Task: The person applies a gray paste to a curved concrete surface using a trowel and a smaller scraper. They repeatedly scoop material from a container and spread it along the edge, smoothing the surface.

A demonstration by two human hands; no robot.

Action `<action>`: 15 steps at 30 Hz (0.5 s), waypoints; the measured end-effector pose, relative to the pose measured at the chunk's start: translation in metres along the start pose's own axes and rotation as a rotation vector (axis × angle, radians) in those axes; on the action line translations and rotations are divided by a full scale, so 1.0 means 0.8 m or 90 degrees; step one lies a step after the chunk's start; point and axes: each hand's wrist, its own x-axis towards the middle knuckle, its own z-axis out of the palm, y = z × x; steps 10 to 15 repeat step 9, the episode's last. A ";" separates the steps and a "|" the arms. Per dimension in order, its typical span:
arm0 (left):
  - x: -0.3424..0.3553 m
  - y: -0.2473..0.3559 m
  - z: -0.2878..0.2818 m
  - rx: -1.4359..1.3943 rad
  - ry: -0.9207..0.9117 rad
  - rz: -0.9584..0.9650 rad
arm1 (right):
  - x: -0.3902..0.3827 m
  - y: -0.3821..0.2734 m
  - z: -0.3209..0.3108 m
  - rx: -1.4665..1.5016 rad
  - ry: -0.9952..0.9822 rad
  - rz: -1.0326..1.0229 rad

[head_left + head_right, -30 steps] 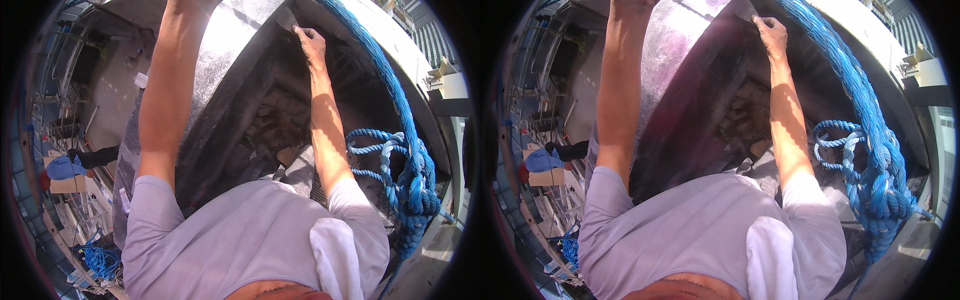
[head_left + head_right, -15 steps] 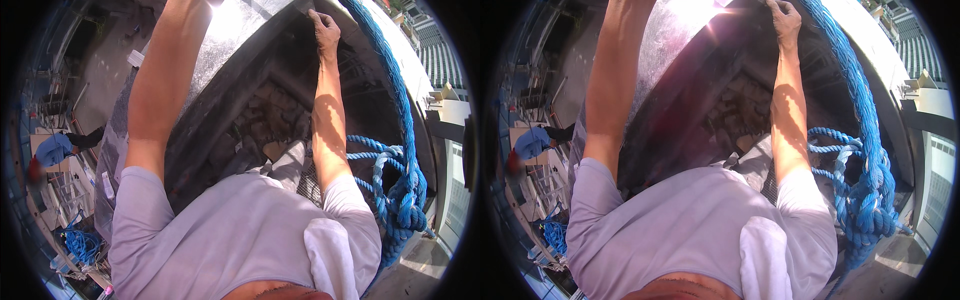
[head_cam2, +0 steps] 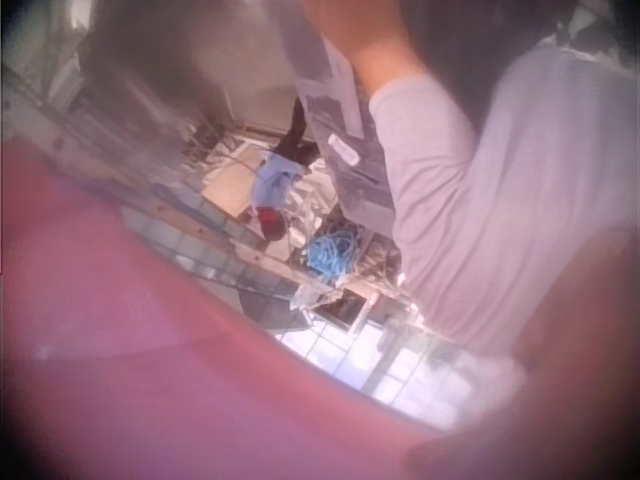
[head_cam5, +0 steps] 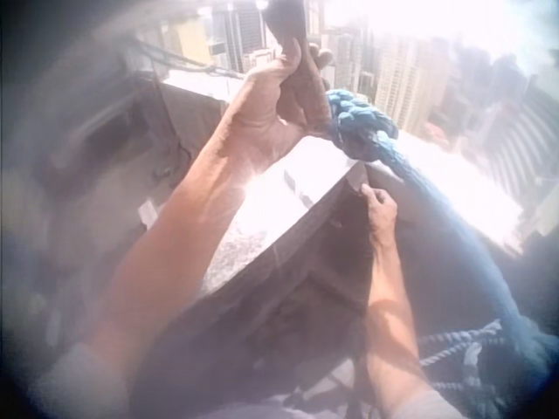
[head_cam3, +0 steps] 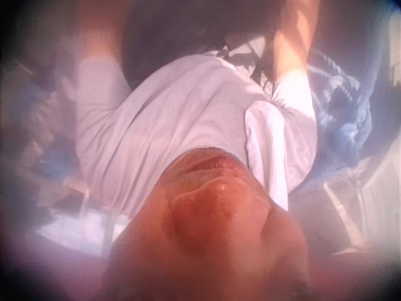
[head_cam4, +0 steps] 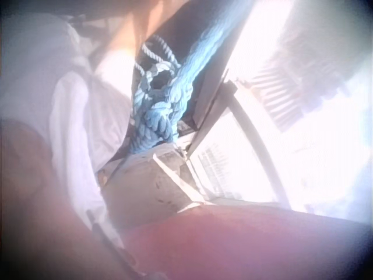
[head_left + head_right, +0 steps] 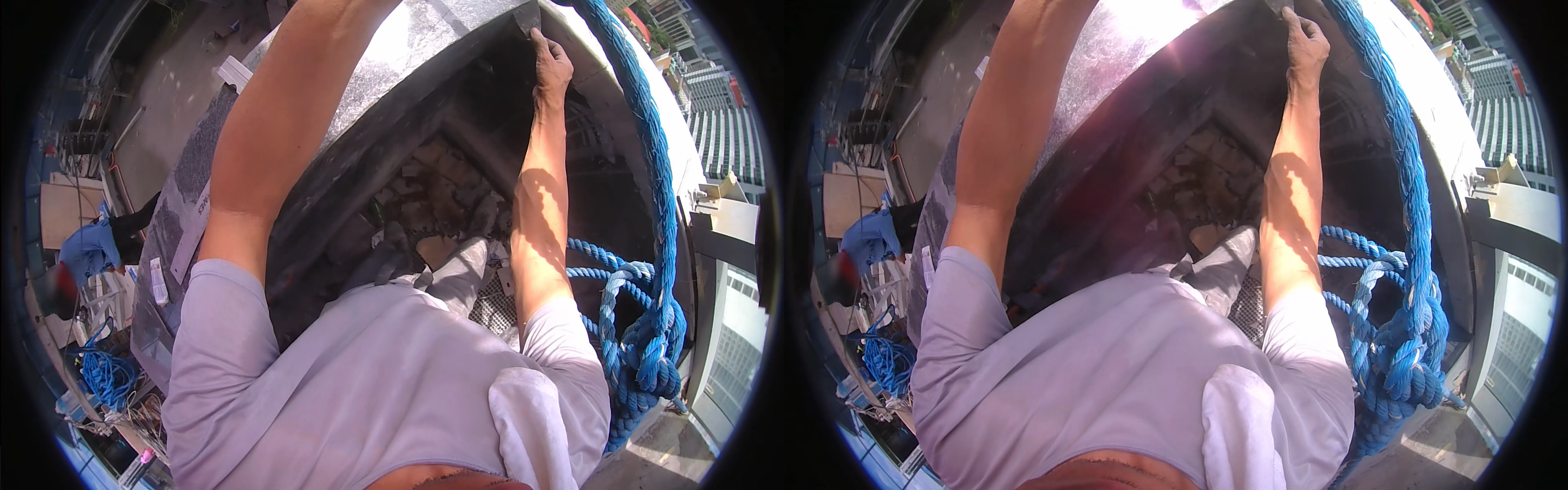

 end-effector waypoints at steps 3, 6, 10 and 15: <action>-0.003 0.003 0.006 -0.007 0.011 0.002 | 0.003 -0.003 -0.002 -0.029 0.011 -0.014; -0.002 0.002 -0.001 0.005 0.008 0.009 | 0.005 -0.004 0.003 -0.032 0.017 -0.008; -0.001 0.001 -0.002 -0.006 0.013 -0.012 | 0.016 0.006 -0.004 0.029 -0.020 0.036; -0.001 0.001 -0.002 -0.006 0.013 -0.012 | 0.016 0.006 -0.004 0.029 -0.020 0.036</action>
